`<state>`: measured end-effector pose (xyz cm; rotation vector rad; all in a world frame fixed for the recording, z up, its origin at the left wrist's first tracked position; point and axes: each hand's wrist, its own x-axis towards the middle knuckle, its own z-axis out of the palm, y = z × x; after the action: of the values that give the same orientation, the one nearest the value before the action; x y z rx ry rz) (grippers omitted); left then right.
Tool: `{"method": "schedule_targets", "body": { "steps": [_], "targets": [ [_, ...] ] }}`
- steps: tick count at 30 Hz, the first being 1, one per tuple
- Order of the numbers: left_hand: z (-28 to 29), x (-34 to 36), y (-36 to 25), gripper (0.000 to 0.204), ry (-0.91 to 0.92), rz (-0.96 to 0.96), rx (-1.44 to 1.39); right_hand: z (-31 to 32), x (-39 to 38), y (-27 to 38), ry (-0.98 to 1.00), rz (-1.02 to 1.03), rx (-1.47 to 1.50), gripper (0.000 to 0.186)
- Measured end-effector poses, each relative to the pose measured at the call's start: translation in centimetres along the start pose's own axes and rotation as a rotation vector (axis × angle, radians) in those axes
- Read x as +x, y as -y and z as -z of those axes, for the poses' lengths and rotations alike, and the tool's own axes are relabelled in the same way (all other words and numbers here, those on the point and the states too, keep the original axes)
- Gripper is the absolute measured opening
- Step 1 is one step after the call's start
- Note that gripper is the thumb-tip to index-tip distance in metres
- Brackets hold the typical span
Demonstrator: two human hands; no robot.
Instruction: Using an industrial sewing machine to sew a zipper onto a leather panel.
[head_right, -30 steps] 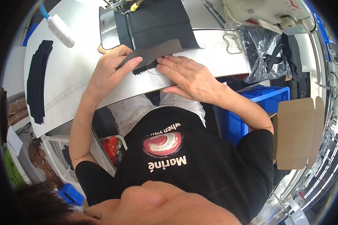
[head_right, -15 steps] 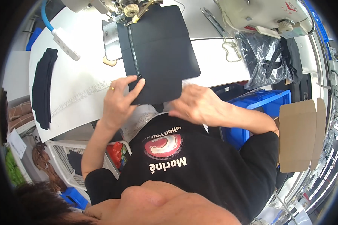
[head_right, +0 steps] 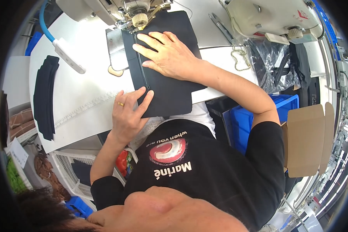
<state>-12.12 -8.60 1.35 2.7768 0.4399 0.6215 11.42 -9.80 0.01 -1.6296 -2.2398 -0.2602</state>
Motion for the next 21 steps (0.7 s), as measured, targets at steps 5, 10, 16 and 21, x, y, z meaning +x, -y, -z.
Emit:
{"method": "schedule_targets", "body": {
  "steps": [5,10,16,21],
  "targets": [
    [0.0,-0.9,-0.2,0.056,0.023,-0.030,0.036,3.2,-2.6,3.8,0.204,0.008,0.169,0.050],
    [-0.7,-1.9,-1.0,0.044,-0.059,-0.068,0.048,2.4,-5.8,4.4,0.042,0.103,0.262,0.046],
    [-0.5,-2.4,-1.0,0.038,-0.066,-0.052,0.001,3.4,-5.1,4.5,0.136,0.145,0.209,0.043],
    [0.5,2.1,3.2,0.026,-0.179,-0.100,0.001,3.8,-4.6,4.8,0.130,0.168,0.210,0.046]
  ]
}}
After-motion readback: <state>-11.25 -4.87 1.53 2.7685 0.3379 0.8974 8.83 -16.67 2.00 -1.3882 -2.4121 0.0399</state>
